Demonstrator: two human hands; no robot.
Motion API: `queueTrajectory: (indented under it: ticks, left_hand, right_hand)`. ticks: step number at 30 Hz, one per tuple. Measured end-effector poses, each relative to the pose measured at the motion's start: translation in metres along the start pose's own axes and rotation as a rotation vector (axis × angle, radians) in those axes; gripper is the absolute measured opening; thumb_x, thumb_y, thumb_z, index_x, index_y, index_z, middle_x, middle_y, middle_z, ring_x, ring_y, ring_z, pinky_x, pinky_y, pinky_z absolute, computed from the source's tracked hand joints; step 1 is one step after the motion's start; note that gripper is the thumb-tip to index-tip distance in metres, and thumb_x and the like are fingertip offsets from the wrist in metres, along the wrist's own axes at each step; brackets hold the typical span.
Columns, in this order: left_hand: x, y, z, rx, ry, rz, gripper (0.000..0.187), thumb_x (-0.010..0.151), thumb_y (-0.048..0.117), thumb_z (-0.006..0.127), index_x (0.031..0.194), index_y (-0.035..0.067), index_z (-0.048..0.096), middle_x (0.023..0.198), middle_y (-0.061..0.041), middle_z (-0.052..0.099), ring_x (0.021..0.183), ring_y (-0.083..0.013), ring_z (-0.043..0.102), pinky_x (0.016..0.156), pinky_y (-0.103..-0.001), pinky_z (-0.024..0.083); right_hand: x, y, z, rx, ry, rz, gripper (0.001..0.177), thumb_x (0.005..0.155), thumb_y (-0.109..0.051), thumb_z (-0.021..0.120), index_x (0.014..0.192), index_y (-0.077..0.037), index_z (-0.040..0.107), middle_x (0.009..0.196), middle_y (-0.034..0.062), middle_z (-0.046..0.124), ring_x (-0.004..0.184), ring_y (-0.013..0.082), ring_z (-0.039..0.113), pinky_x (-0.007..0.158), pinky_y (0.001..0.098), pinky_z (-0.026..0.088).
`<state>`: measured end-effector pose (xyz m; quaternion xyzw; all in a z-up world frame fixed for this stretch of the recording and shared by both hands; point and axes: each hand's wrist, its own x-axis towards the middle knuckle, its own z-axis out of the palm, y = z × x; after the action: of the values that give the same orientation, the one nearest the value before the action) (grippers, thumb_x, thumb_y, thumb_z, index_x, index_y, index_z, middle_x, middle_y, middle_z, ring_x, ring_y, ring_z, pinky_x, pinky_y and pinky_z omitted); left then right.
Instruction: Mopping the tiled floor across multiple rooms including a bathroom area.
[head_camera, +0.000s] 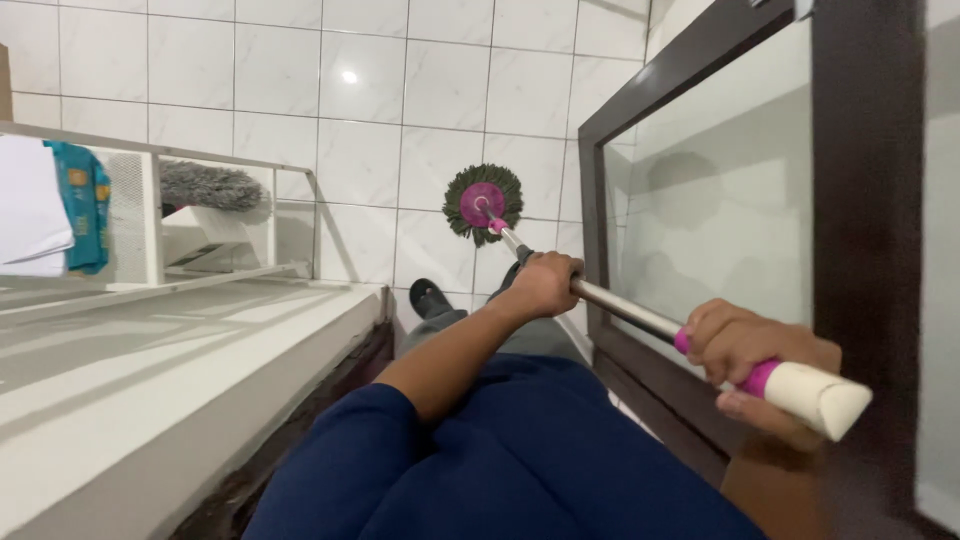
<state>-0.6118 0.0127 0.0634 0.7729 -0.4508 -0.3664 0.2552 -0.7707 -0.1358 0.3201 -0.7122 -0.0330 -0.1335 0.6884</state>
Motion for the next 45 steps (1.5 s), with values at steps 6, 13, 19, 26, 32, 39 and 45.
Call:
queueTrajectory:
  ticks: [6, 13, 19, 26, 32, 39, 45]
  left_hand:
    - [-0.069, -0.027, -0.041, 0.052, -0.108, -0.118, 0.03, 0.072, 0.021, 0.071, 0.1, 0.012, 0.075, 0.099, -0.013, 0.074, 0.109, -0.0302, 0.066, 0.102, -0.047, 0.044]
    - [-0.11, -0.125, -0.046, 0.146, -0.152, -0.291, 0.025, 0.08, 0.026, 0.069, 0.102, 0.016, 0.074, 0.103, -0.014, 0.075, 0.104, -0.0323, 0.07, 0.1, -0.047, 0.05]
    - [-0.125, -0.185, 0.007, 0.17, 0.064, -0.175, 0.016, 0.078, 0.021, 0.067, 0.092, 0.016, 0.073, 0.097, -0.013, 0.072, 0.105, -0.0349, 0.063, 0.1, -0.05, 0.043]
    - [-0.103, -0.132, 0.101, 0.156, 0.142, -0.088, 0.012, 0.078, 0.015, 0.063, 0.088, 0.013, 0.069, 0.095, -0.015, 0.068, 0.105, -0.0372, 0.061, 0.099, -0.051, 0.043]
    - [-0.073, -0.018, 0.198, 0.123, 0.152, -0.038, 0.014, 0.076, 0.015, 0.066, 0.089, 0.012, 0.069, 0.097, -0.014, 0.068, 0.107, -0.0371, 0.06, 0.101, -0.05, 0.041]
    - [-0.052, 0.102, 0.263, -0.013, 0.116, 0.024, 0.024, 0.073, 0.016, 0.072, 0.096, 0.011, 0.073, 0.099, -0.017, 0.07, 0.102, -0.0393, 0.065, 0.095, -0.047, 0.05]
    - [-0.081, 0.149, 0.305, -0.18, 0.312, 0.247, 0.025, 0.068, 0.016, 0.075, 0.091, 0.007, 0.069, 0.096, -0.018, 0.07, 0.102, -0.0406, 0.063, 0.096, -0.047, 0.048]
  right_hand:
    - [-0.027, 0.049, 0.055, 0.179, 0.117, -0.037, 0.016, 0.073, -0.005, 0.072, 0.085, -0.009, 0.061, 0.072, 0.0076, 0.064, 0.073, 0.0224, 0.066, 0.085, 0.0439, 0.055]
    - [0.007, 0.07, 0.135, 0.304, 0.146, 0.039, 0.013, 0.076, -0.004, 0.068, 0.087, -0.009, 0.061, 0.086, 0.0097, 0.064, 0.093, 0.0251, 0.065, 0.097, 0.0456, 0.054]
    - [-0.031, 0.087, 0.147, 0.311, 0.044, 0.052, 0.014, 0.081, 0.002, 0.073, 0.086, -0.008, 0.064, 0.093, 0.0093, 0.069, 0.1, 0.0258, 0.068, 0.105, 0.0488, 0.056]
    - [-0.13, 0.042, 0.1, 0.016, 0.006, 0.364, 0.018, 0.078, 0.004, 0.075, 0.09, -0.006, 0.066, 0.1, 0.0097, 0.073, 0.118, 0.0289, 0.069, 0.103, 0.0449, 0.055]
    - [-0.235, 0.004, 0.019, -0.085, -0.01, 0.268, 0.018, 0.08, 0.004, 0.076, 0.09, -0.004, 0.063, 0.103, 0.0119, 0.072, 0.118, 0.0304, 0.069, 0.107, 0.0456, 0.054]
    - [-0.281, -0.081, -0.013, -0.321, 0.039, 0.141, 0.015, 0.071, 0.005, 0.072, 0.08, -0.004, 0.064, 0.084, 0.0107, 0.071, 0.093, 0.0278, 0.074, 0.095, 0.0437, 0.059]
    - [-0.325, -0.092, -0.01, -0.314, 0.038, -0.023, 0.014, 0.072, -0.001, 0.072, 0.078, -0.009, 0.062, 0.075, 0.0075, 0.066, 0.076, 0.0218, 0.07, 0.088, 0.0446, 0.06]
